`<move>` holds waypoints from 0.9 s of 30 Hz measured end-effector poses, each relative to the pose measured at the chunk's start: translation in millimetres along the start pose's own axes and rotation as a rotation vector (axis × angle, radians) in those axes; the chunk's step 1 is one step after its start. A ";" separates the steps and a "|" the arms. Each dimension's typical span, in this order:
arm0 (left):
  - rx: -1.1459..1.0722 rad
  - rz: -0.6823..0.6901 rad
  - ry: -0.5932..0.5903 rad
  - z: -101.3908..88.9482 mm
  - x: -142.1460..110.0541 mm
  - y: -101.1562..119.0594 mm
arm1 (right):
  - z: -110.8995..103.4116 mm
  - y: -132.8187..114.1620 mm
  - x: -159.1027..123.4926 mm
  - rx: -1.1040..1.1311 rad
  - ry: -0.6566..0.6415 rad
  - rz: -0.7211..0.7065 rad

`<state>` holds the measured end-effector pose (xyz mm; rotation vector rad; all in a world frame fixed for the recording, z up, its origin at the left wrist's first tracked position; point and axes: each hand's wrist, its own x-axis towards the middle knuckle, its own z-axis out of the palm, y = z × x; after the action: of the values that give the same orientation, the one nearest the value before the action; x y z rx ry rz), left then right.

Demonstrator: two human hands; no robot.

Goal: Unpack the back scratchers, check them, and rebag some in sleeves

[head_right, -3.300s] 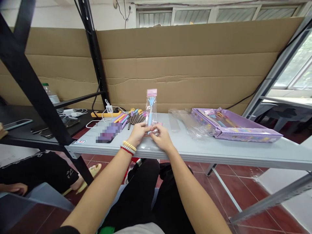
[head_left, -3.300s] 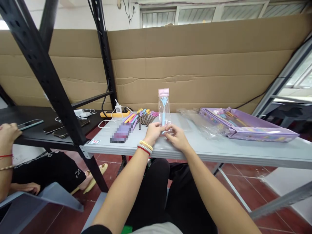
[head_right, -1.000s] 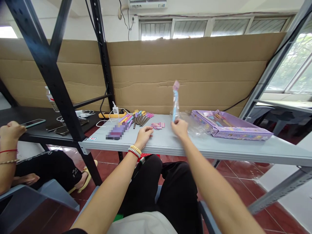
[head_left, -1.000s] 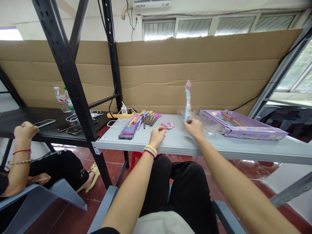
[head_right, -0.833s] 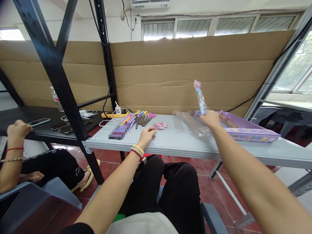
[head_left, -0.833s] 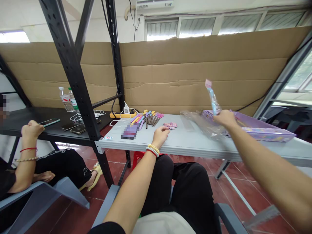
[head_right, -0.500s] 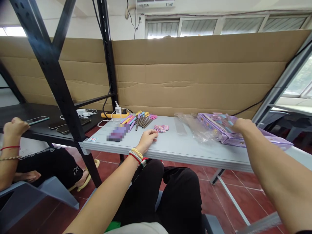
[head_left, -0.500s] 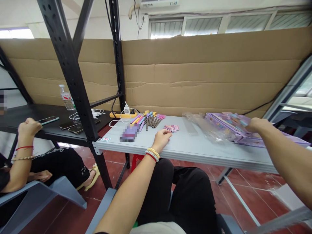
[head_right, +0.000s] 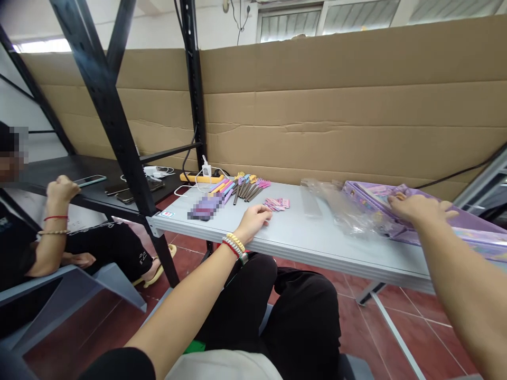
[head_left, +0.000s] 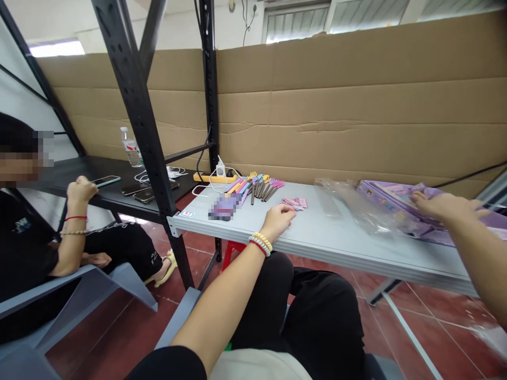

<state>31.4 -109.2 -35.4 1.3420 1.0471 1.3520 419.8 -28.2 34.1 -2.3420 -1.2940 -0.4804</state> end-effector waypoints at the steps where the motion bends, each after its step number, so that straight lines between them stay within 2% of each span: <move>1: -0.004 -0.001 -0.002 0.2 0.2 -0.2 | -4.8 -13.2 -11.1 0.007 -0.004 -0.008; 4: 0.003 0.007 -0.006 0.7 0.6 -0.8 | -16.4 -63.2 -56.4 0.086 0.009 -0.164; 6: 0.044 0.024 -0.002 0.5 0.1 -1.1 | -17.8 -98.4 -89.8 0.154 -0.040 -0.318; 9: 0.137 0.058 0.012 -0.8 -1.7 -0.2 | -9.2 -140.5 -128.6 0.155 -0.139 -0.420; 11: 0.188 0.075 0.015 -2.1 -3.2 0.9 | 0.0 -157.6 -141.4 0.116 -0.194 -0.438; 14: 0.222 0.081 0.008 -3.0 -5.4 1.2 | 12.2 -167.4 -144.4 0.061 -0.266 -0.385; 19: 0.279 0.082 0.001 -0.7 -4.4 -1.5 | 20.6 -160.3 -140.1 0.016 -0.292 -0.296; 22: 0.331 0.040 -0.088 -3.2 10.3 6.3 | 21.6 -154.6 -141.3 -0.012 -0.319 -0.271; 24: 0.403 0.067 -0.112 -9.0 27.9 17.3 | 21.4 -152.5 -143.0 -0.011 -0.326 -0.259; 25: 0.465 0.118 -0.079 -12.8 37.8 23.2 | 21.0 -152.0 -144.0 -0.005 -0.318 -0.257; 27: 0.609 0.247 0.066 -20.9 56.2 32.3 | 19.7 -151.4 -146.6 0.013 -0.276 -0.261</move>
<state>10.8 -60.0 6.8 1.9326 1.4481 1.3086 217.7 -49.9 -24.7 -2.2992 -1.7366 -0.2290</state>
